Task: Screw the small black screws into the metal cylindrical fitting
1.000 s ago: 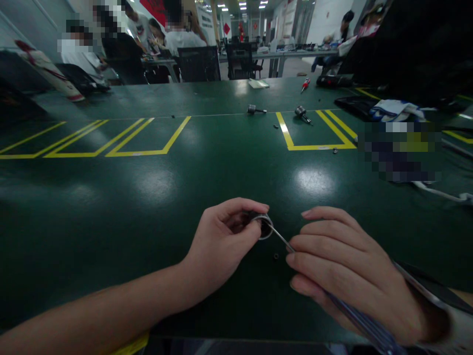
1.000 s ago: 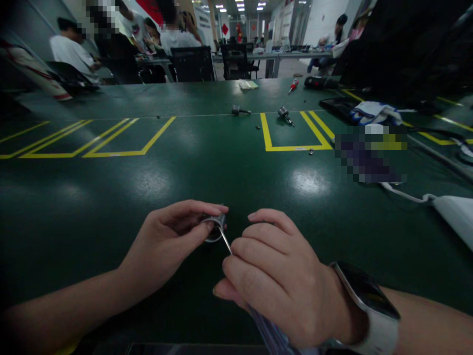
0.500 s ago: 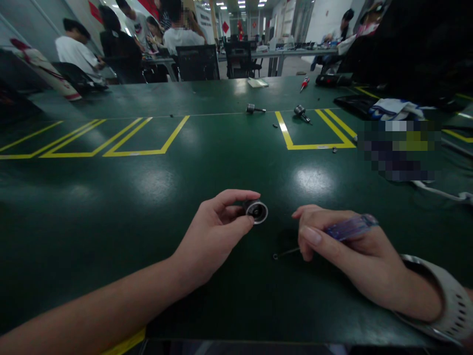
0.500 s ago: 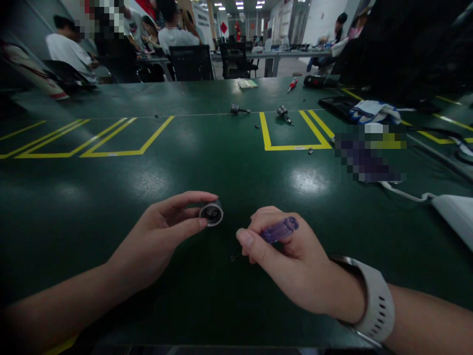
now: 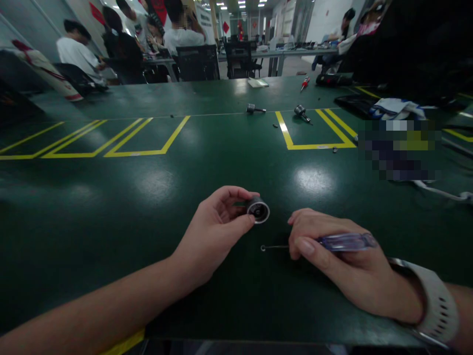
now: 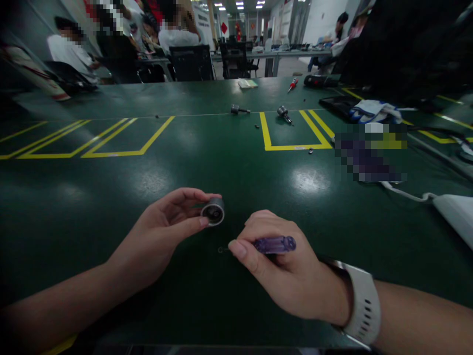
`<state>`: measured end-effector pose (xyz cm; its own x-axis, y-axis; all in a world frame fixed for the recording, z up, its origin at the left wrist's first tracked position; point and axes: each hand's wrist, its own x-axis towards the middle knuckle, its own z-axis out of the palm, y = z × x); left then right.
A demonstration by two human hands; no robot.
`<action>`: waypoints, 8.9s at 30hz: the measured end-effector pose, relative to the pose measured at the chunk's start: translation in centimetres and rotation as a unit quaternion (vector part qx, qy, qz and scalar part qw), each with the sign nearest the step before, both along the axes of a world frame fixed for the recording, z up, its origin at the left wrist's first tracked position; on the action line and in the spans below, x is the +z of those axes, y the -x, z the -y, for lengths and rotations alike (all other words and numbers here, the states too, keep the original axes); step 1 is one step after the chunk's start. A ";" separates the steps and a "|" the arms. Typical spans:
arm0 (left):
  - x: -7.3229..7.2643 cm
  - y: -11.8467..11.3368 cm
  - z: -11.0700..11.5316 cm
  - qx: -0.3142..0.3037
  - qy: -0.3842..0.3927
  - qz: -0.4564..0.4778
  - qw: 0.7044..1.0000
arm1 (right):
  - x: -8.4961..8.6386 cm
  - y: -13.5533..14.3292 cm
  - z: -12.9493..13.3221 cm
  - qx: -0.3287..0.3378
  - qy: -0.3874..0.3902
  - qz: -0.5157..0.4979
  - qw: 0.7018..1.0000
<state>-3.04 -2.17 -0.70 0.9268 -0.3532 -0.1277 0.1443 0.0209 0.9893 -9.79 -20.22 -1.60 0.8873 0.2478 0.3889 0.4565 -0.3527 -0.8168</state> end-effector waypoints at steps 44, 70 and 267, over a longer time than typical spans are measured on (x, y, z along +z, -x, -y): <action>-0.4 1.2 0.5 0.004 -0.080 0.134 0.988 | 0.4 0.7 -0.6 0.021 0.208 0.266 0.941; 0.3 -6.4 -2.6 -0.072 -0.229 0.321 0.916 | 2.9 -2.5 0.2 -0.095 -0.020 -0.008 0.995; -2.3 -9.8 -2.3 -0.050 -0.419 0.535 0.732 | -0.9 -7.8 -2.7 -0.068 -0.169 -0.138 0.973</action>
